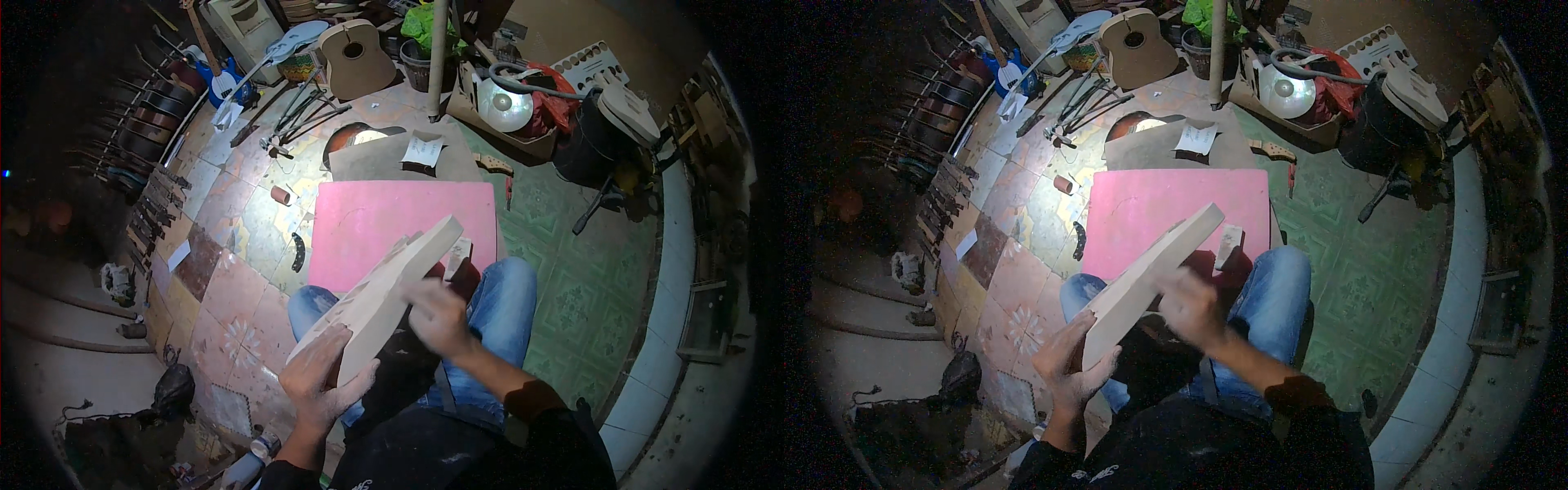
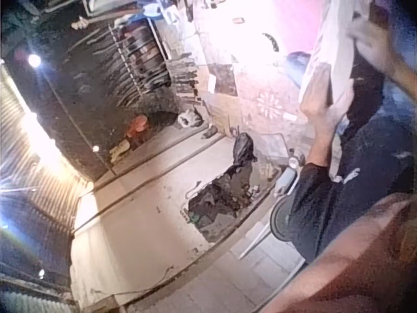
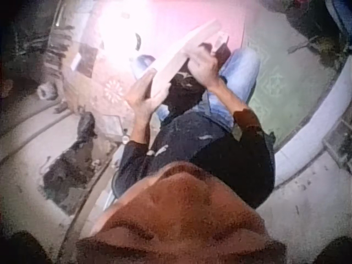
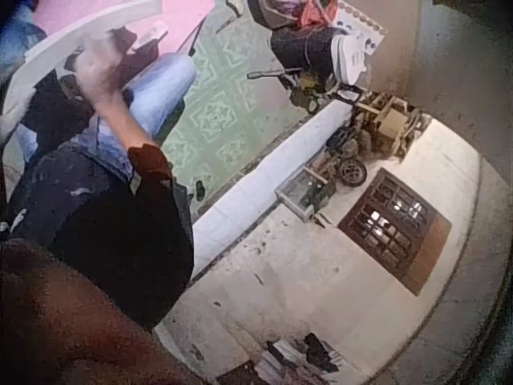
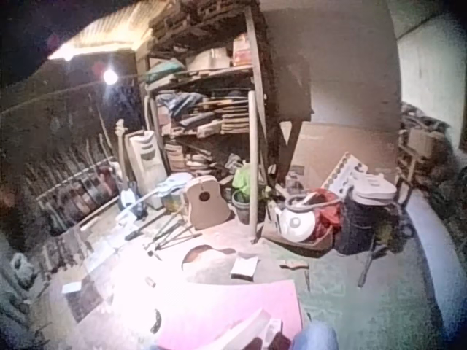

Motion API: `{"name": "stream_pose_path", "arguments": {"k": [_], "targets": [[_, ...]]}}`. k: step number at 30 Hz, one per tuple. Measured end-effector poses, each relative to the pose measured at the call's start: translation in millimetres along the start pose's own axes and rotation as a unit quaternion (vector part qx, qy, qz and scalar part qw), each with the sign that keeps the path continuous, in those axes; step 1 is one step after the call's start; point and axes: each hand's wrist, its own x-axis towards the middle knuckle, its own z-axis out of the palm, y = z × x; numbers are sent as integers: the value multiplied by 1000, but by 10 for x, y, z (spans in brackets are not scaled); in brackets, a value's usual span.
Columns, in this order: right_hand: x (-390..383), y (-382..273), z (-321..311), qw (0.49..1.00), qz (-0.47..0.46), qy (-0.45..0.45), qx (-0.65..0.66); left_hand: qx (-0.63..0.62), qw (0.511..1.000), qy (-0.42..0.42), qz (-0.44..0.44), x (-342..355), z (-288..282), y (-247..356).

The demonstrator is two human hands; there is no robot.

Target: The person sands the edges and back of a guitar body with a sanding block and sandpaper by hand.

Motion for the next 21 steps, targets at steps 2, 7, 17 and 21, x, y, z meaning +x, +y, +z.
{"name": "stream_pose_path", "arguments": {"k": [2, 7, 17, 21], "targets": [[32, -383, -26, 997, -19, 1, 71, -9, 1000, 2, -9, -30, -45, -3], [24, 235, -52, 1000, 14, 16, -13, -2, 1000, -13, -11, 4, -7, 39], [22, -139, 1, 993, 99, -21, 53, -15, 1000, 7, -6, 15, -25, -15], [-114, 260, 26, 1000, 23, 3, -9, -22, 1000, -4, -9, 15, -28, -9]]}}
